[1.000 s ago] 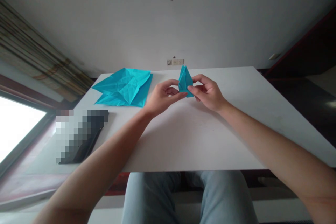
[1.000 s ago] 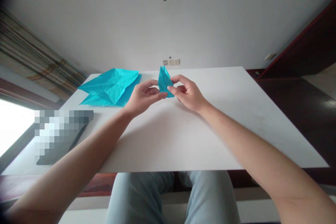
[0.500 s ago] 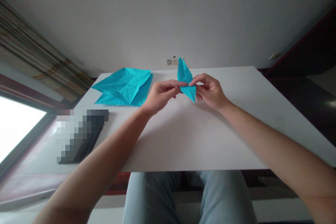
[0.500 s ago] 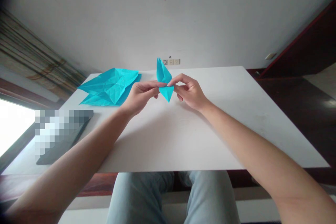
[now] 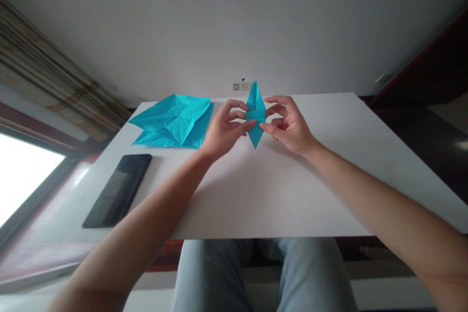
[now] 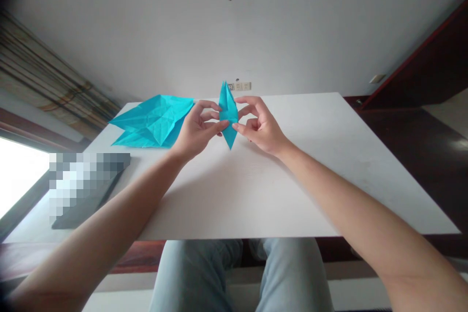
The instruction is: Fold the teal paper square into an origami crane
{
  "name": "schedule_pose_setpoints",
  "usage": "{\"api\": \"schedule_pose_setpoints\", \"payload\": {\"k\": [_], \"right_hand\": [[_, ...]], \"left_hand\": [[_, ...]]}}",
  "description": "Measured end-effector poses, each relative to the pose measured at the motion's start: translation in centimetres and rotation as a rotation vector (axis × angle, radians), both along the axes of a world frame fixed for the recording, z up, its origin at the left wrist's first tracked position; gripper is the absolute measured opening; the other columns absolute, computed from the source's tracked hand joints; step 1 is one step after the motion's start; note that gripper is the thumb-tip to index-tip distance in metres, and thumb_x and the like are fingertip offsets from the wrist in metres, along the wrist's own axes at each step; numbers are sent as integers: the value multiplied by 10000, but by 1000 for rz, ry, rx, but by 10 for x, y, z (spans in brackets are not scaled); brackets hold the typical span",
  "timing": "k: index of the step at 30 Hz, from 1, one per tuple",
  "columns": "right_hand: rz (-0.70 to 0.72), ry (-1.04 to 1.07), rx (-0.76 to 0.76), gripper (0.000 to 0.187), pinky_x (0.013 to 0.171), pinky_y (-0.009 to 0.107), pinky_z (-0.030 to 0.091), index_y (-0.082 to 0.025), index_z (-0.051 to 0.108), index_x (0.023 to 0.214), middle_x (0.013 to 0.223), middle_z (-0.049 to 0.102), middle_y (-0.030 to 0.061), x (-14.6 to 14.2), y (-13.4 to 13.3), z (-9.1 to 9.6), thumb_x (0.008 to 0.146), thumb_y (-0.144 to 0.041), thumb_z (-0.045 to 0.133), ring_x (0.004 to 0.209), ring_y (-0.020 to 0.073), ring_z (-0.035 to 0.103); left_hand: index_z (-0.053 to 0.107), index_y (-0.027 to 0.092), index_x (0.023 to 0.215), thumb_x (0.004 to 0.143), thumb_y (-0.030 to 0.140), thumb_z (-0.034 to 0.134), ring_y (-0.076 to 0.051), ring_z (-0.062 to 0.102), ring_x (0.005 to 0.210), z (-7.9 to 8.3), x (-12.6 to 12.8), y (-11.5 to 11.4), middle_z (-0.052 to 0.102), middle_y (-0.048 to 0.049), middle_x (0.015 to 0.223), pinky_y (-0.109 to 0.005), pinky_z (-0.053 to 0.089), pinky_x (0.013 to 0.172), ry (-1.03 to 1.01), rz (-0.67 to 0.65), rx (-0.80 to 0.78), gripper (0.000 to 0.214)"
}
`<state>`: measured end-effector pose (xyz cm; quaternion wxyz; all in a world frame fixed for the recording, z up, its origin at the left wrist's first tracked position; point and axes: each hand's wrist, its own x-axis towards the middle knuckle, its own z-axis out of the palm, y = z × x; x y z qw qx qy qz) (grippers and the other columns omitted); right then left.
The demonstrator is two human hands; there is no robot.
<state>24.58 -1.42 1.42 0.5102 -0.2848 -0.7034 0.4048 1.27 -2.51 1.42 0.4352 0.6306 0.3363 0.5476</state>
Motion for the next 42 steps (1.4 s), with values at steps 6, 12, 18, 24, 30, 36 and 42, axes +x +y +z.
{"api": "schedule_pose_setpoints", "payload": {"k": [6, 12, 18, 24, 30, 36, 42], "right_hand": [[21, -35, 10, 566, 476, 287, 473, -383, 670, 1421, 1229, 730, 8, 3, 1, -2, 973, -565, 964, 568, 68, 510], [-7, -34, 35, 655, 467, 287, 449, -415, 631, 1506, 1214, 720, -2, 4, 3, -5, 968, -567, 971, 574, 77, 496], [-6, -60, 101, 610, 471, 292, 475, -424, 649, 1560, 1297, 721, 15, 5, 6, -10, 1025, -561, 909, 567, 67, 467], [27, -11, 146, 498, 497, 277, 448, -410, 677, 1473, 1260, 706, -13, 4, 8, -13, 1030, -432, 903, 568, 49, 477], [53, -22, 83, 347, 547, 299, 423, -337, 690, 1262, 1217, 723, -19, 4, 3, -6, 1008, -401, 918, 615, 68, 520], [82, -113, 24, 388, 593, 314, 447, -301, 739, 1220, 1118, 714, -8, 3, 5, -7, 991, -552, 926, 677, 110, 532], [54, -158, 102, 319, 656, 316, 485, -322, 864, 1199, 1073, 627, 21, 3, 8, -8, 1030, -591, 896, 809, 160, 553]], "left_hand": [[547, 286, 1321, 891, 417, 1028, -163, 860, 778, -1, 1, -3, 823, 7, 1052, -263, 684, 685, -23, -25, -15, 658], [595, 257, 1169, 891, 443, 1028, -137, 820, 764, -3, 2, -1, 805, 21, 995, -241, 648, 676, -27, -51, -3, 547], [626, 236, 1069, 890, 468, 1040, -119, 756, 729, -3, 2, -1, 748, 30, 894, -226, 592, 654, -19, -49, -1, 508], [632, 241, 1069, 884, 476, 1034, -115, 719, 716, -4, 1, 0, 721, 30, 899, -223, 537, 632, 8, -43, 6, 501], [645, 250, 1117, 931, 434, 981, -98, 663, 700, -5, -3, -3, 751, 5, 977, -233, 500, 637, 146, 2, 57, 426], [638, 261, 1179, 975, 448, 937, -139, 749, 769, -2, -4, -7, 809, -21, 1022, -241, 524, 652, 213, 2, 83, 407], [712, 251, 1206, 976, 396, 931, -158, 805, 863, -3, -7, -6, 827, -40, 1098, -258, 597, 745, 276, 83, 169, 350]]}}
